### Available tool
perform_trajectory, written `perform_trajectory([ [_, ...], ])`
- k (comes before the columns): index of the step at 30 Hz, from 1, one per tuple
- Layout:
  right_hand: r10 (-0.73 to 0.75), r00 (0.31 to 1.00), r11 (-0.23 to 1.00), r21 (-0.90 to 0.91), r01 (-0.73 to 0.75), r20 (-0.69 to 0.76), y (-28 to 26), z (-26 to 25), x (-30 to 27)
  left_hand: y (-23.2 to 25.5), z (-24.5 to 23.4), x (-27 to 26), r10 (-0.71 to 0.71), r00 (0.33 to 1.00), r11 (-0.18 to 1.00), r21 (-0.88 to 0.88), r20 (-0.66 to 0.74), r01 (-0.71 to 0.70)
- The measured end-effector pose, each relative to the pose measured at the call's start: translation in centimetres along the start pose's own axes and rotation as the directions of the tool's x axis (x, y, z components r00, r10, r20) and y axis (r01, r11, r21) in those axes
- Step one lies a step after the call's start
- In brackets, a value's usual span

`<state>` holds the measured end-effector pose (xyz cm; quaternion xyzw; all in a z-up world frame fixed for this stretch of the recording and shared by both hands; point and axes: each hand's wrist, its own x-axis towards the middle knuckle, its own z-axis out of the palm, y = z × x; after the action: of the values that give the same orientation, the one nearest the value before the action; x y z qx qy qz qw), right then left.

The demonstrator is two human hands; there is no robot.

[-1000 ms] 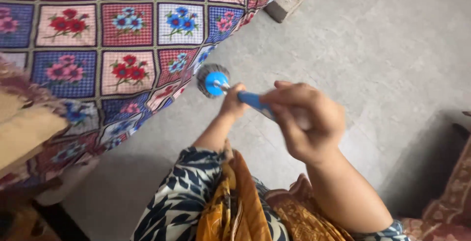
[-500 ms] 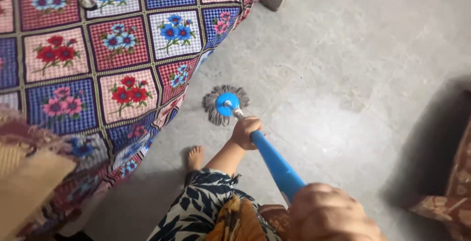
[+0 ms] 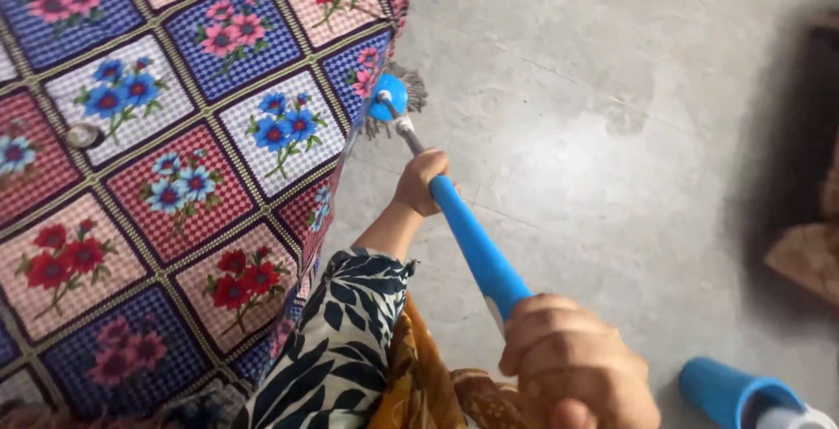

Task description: Mop the floor of a room using a spin mop and bucket.

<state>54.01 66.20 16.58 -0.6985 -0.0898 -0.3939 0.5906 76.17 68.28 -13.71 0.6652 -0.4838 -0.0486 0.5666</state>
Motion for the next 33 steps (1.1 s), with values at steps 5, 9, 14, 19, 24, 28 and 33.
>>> perform_trajectory([
  [5,0.022,1.000,0.997,-0.073,-0.022,-0.006,-4.0,1.5,-0.4,2.4,-0.8,-3.1,0.068,0.997,0.995,0.075,-0.047,-0.065],
  [9,0.049,0.991,0.996,-0.086,-0.038,0.125,-9.5,4.6,-2.4,7.1,-2.4,-10.0,0.010,0.998,1.000,0.000,-0.057,-0.010],
  [14,-0.006,0.935,0.994,0.103,-0.032,0.353,-9.9,4.6,-7.8,9.6,-4.1,-15.9,0.077,0.997,0.996,-0.042,0.021,-0.076],
  [19,-0.208,0.875,0.973,0.187,0.138,0.437,-5.3,6.3,-10.6,7.5,-6.2,-14.1,0.112,0.986,0.990,-0.096,0.123,-0.101],
  [24,-0.172,0.915,0.983,0.009,0.181,0.366,0.4,5.6,-8.7,1.9,-6.3,-8.6,0.176,0.975,0.984,-0.040,0.136,-0.172],
  [28,-0.186,0.976,0.979,-0.058,0.193,0.113,3.1,6.0,-1.4,-2.9,-5.8,-1.1,0.154,0.975,0.987,-0.080,0.162,-0.142],
  [33,-0.268,0.942,0.942,-0.259,0.213,-0.202,7.8,6.9,3.3,-9.3,-6.1,6.2,0.196,0.925,0.980,-0.045,0.325,-0.192],
])
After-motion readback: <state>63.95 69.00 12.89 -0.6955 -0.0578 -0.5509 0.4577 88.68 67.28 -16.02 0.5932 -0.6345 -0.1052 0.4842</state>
